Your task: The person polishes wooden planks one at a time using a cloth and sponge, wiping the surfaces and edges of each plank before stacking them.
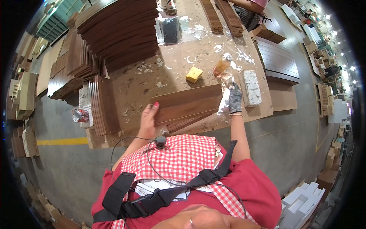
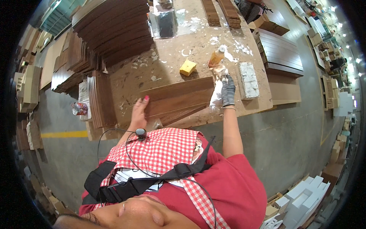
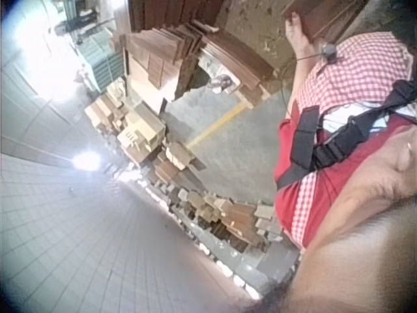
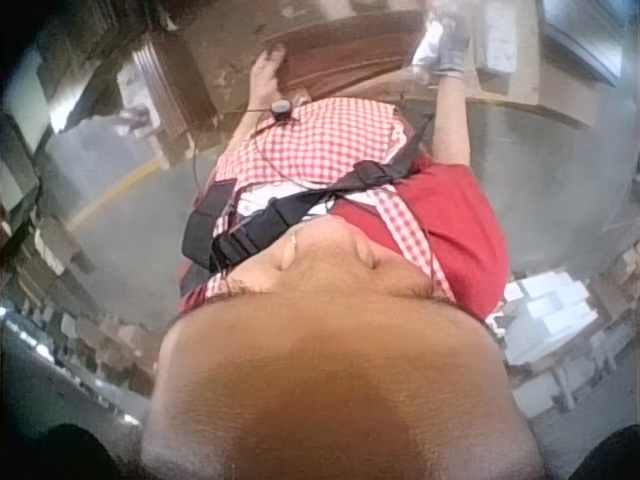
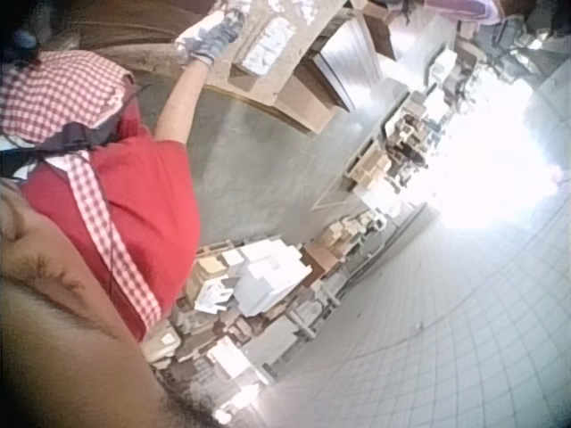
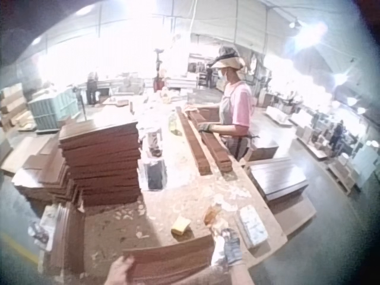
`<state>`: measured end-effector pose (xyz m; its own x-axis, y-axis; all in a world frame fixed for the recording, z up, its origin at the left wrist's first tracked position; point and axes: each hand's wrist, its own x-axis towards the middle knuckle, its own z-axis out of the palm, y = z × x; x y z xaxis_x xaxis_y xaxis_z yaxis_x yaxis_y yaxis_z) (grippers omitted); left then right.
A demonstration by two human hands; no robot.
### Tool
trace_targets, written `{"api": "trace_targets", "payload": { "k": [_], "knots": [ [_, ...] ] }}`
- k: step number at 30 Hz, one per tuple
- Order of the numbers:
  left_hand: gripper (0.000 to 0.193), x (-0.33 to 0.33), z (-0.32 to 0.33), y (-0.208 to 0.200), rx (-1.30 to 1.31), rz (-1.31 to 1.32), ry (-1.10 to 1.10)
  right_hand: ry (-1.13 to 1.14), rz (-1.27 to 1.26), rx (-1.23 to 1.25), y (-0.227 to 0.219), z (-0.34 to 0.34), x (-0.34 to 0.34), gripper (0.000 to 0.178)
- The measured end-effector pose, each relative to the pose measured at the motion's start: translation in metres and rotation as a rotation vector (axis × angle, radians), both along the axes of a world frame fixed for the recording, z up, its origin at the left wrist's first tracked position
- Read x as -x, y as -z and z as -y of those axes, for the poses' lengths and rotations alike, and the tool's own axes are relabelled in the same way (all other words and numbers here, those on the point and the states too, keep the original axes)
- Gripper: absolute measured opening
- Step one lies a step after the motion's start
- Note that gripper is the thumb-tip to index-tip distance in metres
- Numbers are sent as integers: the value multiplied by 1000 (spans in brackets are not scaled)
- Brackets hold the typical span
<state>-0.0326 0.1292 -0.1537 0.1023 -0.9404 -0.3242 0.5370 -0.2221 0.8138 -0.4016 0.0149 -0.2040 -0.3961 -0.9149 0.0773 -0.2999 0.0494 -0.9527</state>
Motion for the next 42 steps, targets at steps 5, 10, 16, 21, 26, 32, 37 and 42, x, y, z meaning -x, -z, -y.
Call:
{"api": "trace_targets", "payload": {
  "k": [5, 10, 16, 21, 26, 32, 37, 42],
  "knots": [
    [37, -31, 0, -24, 2, 6, -28, -100, 598, -117, -34, -12, 24, 44],
    [44, -57, -3, -3, 73, -145, 1, -394, 1099, -174, -49, -39, -5, 35],
    [46, -64, -2, 1, 74, -150, -31, -381, 959, -186, -90, -56, -45, 31],
    [41, -63, -1, -7, 83, -148, -9, -351, 754, -211, -94, -69, -52, 33],
    [40, -60, -3, -10, 67, -109, -42, -498, 622, -75, -86, -66, -55, 35],
    [43, -54, -6, -18, -45, -115, -77, -501, 567, -26, -91, -56, -56, 34],
    [42, -48, -6, -40, -82, -53, 63, -344, -6, 94, -95, -35, -60, 35],
    [42, -50, -3, -2, -61, 352, -33, -246, -346, 234, -103, -38, -64, 35]
  ]
}}
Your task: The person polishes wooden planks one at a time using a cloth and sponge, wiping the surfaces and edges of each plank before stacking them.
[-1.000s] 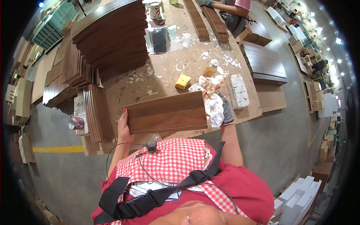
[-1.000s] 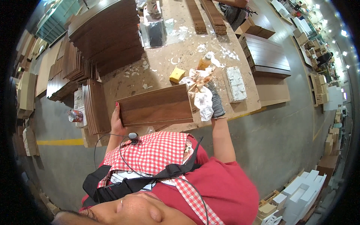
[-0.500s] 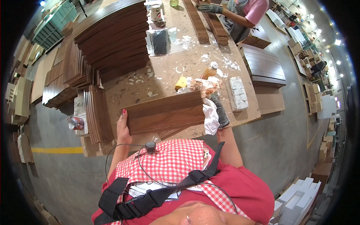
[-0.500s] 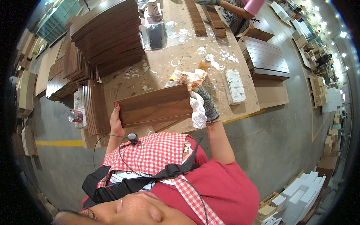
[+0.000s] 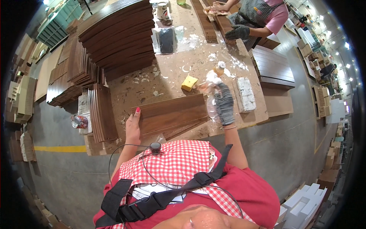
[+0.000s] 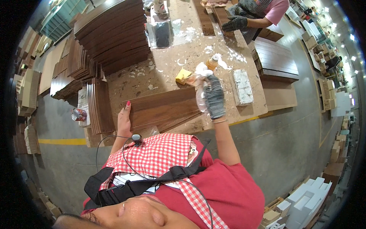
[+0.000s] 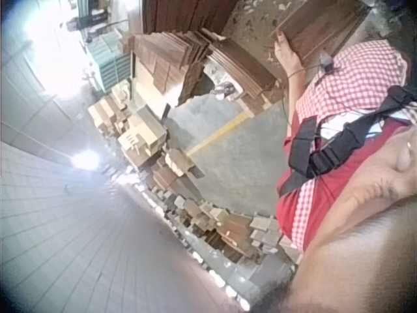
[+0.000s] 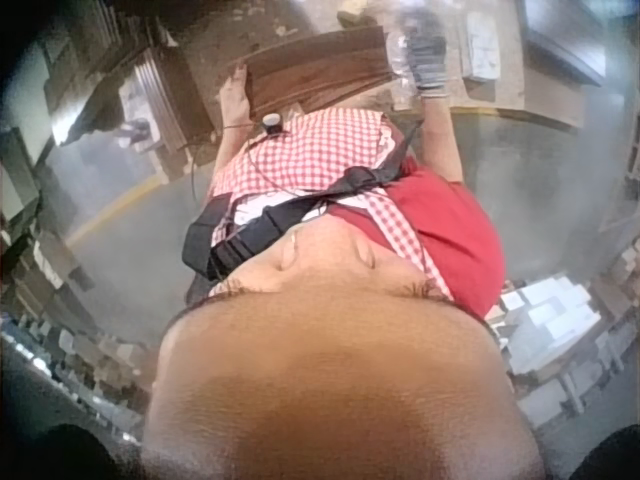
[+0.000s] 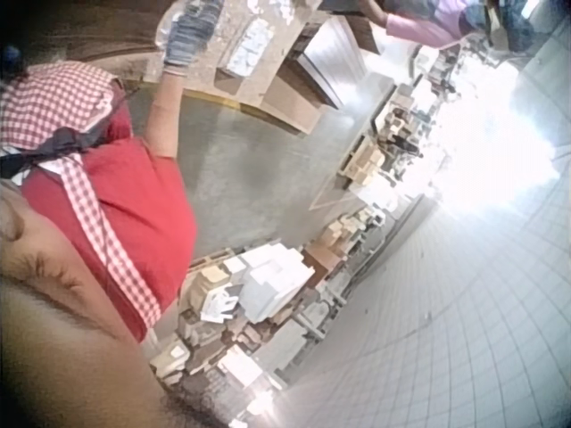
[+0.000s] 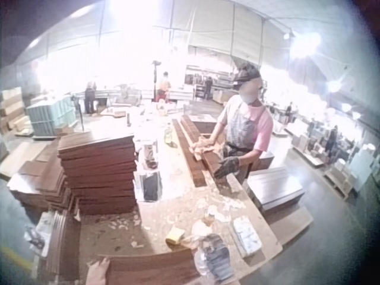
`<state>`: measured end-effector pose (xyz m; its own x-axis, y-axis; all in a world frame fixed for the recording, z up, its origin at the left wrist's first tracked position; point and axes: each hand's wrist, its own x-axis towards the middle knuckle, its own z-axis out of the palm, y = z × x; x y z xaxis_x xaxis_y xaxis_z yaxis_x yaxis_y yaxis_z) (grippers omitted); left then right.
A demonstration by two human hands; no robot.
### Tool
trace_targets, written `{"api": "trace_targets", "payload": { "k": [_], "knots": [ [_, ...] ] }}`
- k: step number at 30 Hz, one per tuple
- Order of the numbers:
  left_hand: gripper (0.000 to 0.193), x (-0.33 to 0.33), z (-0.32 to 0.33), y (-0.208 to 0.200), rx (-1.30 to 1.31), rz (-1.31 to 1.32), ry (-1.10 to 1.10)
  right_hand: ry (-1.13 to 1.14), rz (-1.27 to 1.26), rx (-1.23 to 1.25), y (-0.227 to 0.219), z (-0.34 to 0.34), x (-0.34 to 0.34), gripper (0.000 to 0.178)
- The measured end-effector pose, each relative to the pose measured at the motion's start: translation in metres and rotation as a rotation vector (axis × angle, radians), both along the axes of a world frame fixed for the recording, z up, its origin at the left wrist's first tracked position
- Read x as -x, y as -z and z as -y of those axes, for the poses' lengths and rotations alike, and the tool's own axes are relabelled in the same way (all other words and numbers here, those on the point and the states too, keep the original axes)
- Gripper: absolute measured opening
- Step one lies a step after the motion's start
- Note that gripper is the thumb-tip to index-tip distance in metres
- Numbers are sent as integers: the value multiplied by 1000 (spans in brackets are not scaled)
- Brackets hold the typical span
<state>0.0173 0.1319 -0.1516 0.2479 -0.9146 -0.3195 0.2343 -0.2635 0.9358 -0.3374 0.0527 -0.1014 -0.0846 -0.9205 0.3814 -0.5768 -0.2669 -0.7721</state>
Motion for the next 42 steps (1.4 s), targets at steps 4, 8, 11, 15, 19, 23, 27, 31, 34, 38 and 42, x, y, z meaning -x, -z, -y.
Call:
{"api": "trace_targets", "payload": {
  "k": [4, 8, 11, 15, 19, 23, 27, 31, 34, 38, 42],
  "knots": [
    [44, 31, 3, -10, 43, -71, -18, -374, -374, 172, 33, -10, -62, 32],
    [46, 41, 10, -18, 89, -251, 30, -563, -337, 267, 39, -40, -143, 42],
    [46, 47, 9, -34, 127, -343, 70, -574, -449, 281, 28, -38, -140, 47],
    [49, 48, 6, -36, 133, -125, -113, -213, -388, 195, 34, -11, -94, 39],
    [54, 29, 8, -22, 68, -164, -164, -27, -78, -88, 49, 15, -27, 29],
    [65, 21, 9, -29, -81, -343, -157, 93, 614, -442, 79, 30, 22, 37],
    [70, 8, 15, 8, -30, -338, -207, -88, 819, -472, 61, 16, 8, 35],
    [81, 1, 19, -14, -81, -505, -12, -79, 666, -538, 67, 21, 5, 44],
    [84, -9, 22, -29, -96, -629, 129, -104, 701, -560, 65, 27, 11, 45],
    [88, -11, 22, -45, -161, -651, 217, -96, 794, -534, 52, 19, 5, 41],
    [94, -4, 18, -45, -188, -715, 180, 23, 768, -353, 52, 14, -7, 35]
  ]
}}
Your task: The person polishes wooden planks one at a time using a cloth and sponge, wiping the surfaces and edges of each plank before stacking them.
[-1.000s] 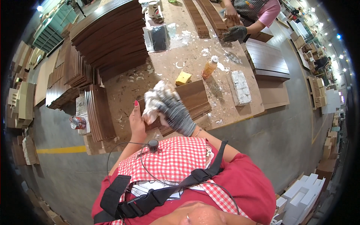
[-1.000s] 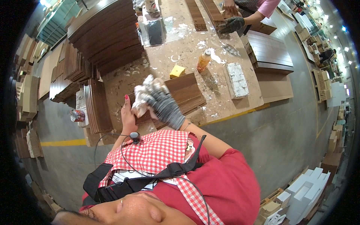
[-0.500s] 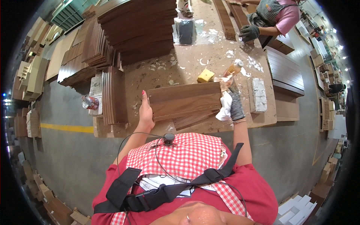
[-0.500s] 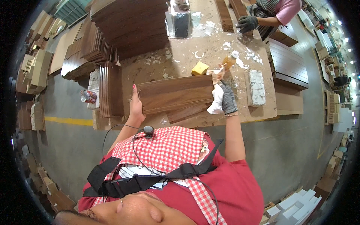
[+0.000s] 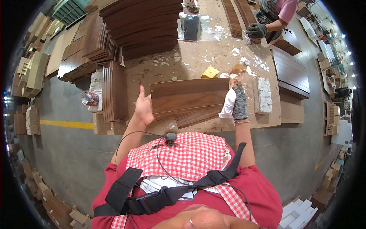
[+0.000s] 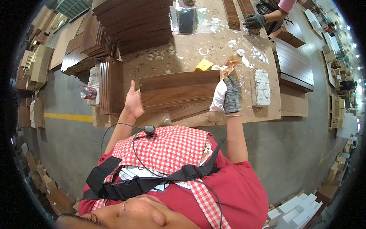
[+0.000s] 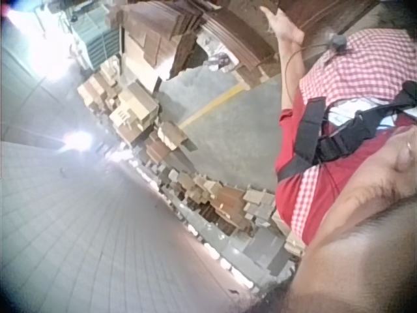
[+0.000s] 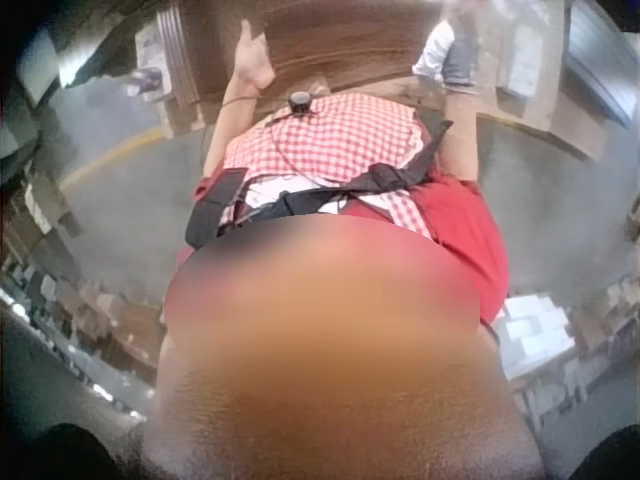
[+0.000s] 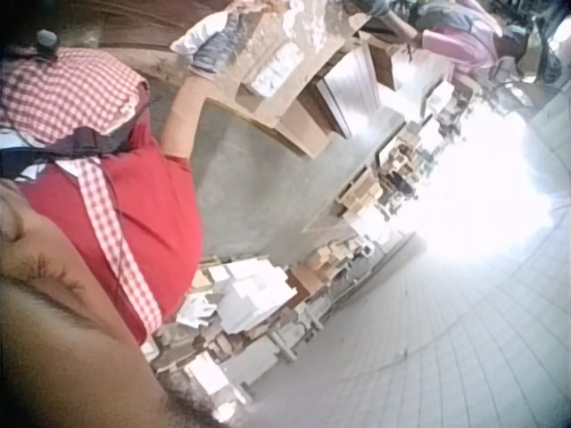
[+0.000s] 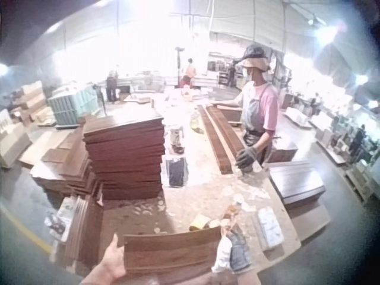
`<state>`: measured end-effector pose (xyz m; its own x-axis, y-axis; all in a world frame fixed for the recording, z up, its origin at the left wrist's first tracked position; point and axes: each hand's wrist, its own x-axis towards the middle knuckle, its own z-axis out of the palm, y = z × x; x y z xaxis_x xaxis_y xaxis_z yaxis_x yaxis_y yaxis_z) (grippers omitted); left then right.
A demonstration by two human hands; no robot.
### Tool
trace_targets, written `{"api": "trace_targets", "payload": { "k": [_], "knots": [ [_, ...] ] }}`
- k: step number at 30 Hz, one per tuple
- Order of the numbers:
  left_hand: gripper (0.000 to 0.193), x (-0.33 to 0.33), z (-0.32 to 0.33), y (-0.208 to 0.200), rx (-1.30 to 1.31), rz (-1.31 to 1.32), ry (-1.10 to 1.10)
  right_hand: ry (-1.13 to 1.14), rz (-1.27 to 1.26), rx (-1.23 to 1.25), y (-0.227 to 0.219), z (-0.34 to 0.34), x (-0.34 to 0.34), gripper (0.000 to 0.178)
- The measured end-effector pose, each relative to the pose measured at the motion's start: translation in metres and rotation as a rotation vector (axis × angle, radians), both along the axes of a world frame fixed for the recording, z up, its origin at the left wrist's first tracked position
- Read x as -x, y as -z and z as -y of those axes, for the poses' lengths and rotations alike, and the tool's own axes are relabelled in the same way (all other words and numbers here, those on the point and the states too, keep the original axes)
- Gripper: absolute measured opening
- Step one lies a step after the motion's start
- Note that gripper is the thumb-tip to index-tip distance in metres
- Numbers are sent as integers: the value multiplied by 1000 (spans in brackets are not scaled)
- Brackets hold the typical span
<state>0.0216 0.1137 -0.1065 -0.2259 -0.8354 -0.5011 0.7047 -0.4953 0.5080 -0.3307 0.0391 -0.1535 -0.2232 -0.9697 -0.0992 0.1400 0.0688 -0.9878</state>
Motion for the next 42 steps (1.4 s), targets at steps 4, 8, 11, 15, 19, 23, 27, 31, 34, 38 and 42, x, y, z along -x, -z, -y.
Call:
{"api": "trace_targets", "payload": {
  "k": [4, 8, 11, 15, 19, 23, 27, 31, 34, 38, 42],
  "knots": [
    [77, 13, -9, -29, 155, -255, 29, 20, 8, -44, 20, 7, 7, 39],
    [45, 22, -6, -22, -13, 303, -102, 2, -104, -41, -1, 5, -4, 38],
    [40, 25, -5, -8, 117, 214, -177, 134, -545, 178, -7, 13, -1, 33],
    [41, 37, 3, -10, 214, 114, -287, -52, -430, 484, 1, 6, -27, 38],
    [50, 48, 17, -9, 318, -33, -361, -287, -884, 885, -37, -26, -113, 39],
    [79, 37, 20, -1, 128, -392, -84, -540, -814, 963, -15, -58, -153, 35],
    [71, 37, 9, -13, 103, -429, -71, -721, -816, 1025, -27, -53, -141, 31],
    [46, 39, 8, -10, 237, -28, -442, -453, -981, 1012, -31, -38, -119, 31],
    [47, 29, -1, -7, 267, -52, -392, -202, -915, 1055, -39, -10, -89, 41],
    [46, 24, -10, 2, 287, 101, -397, -29, -728, 547, 15, 28, -2, 31],
    [44, 18, -15, 8, 275, 311, -367, 23, 381, 209, 15, 35, 52, 30]
  ]
}}
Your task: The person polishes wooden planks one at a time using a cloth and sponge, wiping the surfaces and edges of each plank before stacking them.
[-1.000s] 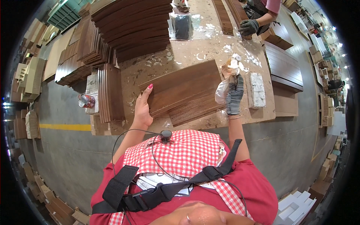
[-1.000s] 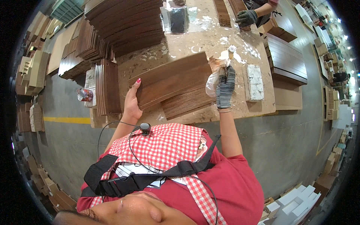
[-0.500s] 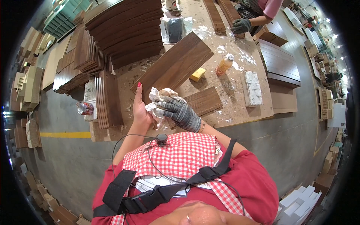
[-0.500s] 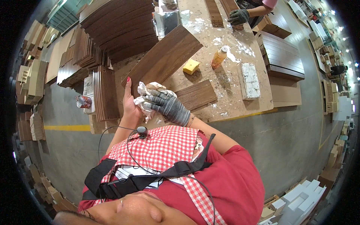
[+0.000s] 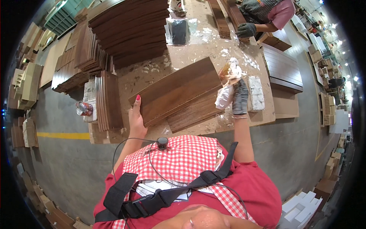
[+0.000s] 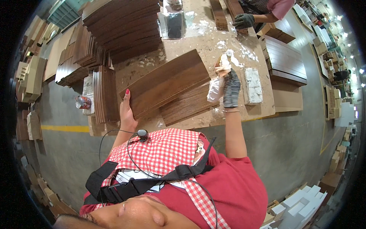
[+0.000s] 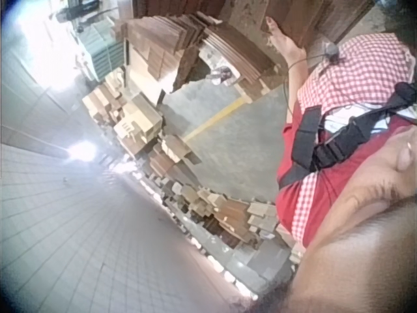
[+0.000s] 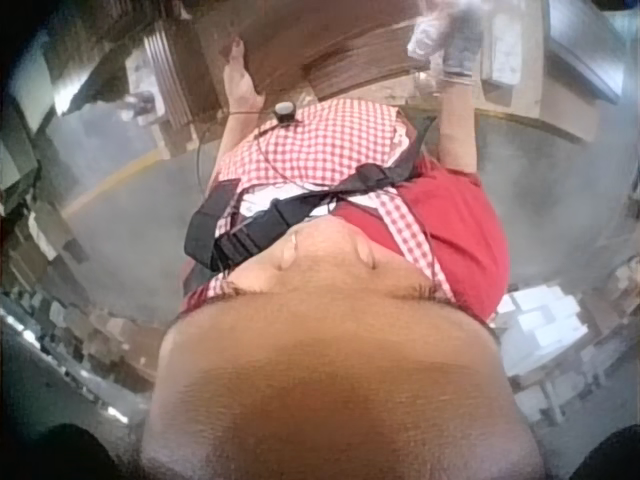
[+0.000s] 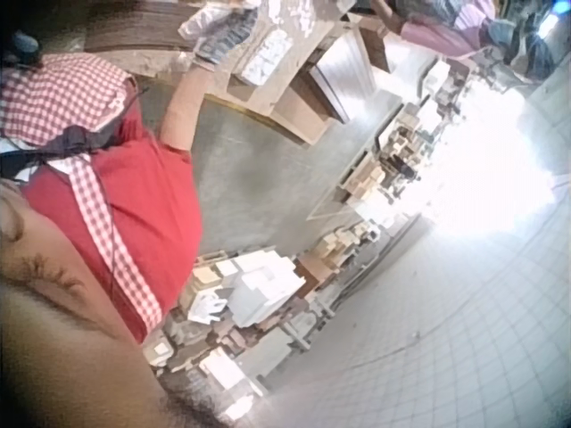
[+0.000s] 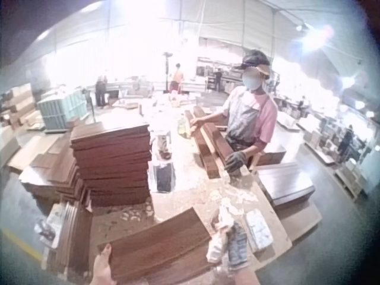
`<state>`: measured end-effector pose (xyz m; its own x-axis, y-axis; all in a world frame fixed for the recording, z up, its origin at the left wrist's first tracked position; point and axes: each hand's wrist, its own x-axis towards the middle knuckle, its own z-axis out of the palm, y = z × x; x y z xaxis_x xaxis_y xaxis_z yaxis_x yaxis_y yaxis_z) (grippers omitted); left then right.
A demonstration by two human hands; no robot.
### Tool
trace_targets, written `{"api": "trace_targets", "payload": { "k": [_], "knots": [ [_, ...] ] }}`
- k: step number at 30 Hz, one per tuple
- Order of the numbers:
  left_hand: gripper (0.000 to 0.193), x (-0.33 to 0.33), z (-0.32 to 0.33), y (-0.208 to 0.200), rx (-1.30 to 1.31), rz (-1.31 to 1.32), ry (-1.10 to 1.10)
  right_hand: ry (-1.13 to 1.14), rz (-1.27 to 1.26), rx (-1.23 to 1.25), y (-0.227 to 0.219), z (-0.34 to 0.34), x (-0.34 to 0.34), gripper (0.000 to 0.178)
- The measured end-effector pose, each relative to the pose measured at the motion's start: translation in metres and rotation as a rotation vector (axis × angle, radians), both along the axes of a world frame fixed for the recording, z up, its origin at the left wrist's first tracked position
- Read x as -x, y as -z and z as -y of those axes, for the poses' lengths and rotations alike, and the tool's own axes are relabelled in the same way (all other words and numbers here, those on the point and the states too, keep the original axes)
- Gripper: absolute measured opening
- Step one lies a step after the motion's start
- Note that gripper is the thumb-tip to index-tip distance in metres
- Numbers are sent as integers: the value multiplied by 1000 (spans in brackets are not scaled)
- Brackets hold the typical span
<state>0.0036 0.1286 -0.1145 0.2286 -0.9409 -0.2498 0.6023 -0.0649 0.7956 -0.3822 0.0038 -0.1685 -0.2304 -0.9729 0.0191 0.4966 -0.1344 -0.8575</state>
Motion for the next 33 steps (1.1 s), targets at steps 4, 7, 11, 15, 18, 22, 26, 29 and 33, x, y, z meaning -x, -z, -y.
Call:
{"api": "trace_targets", "payload": {
  "k": [4, 7, 11, 15, 18, 22, 26, 29, 33],
  "knots": [
    [44, -10, 4, 22, -25, 267, -67, -140, -485, -59, -47, -24, -39, 35],
    [59, -12, 12, 24, 3, 321, -19, -250, -602, -11, -42, -18, -43, 41],
    [82, -9, 13, -2, -100, 110, -89, -256, -666, -87, -69, -38, -66, 45],
    [65, -20, 15, 42, -96, 232, -185, -312, -451, 12, -50, -46, -50, 47],
    [50, -36, 12, 68, 24, 179, -48, -315, -117, 63, -49, -49, -45, 38],
    [50, -46, 11, 49, -100, 109, 381, -216, -306, 162, -81, -51, -38, 34],
    [60, -15, -1, -37, -212, -433, 625, -297, -360, 425, -98, -36, -25, 22],
    [49, -25, -5, -10, -253, -536, 407, -256, -415, 467, -106, -37, -29, 25],
    [13, -39, -5, 18, -123, -618, 206, -92, -467, 430, -83, -30, -17, 23]
  ]
}}
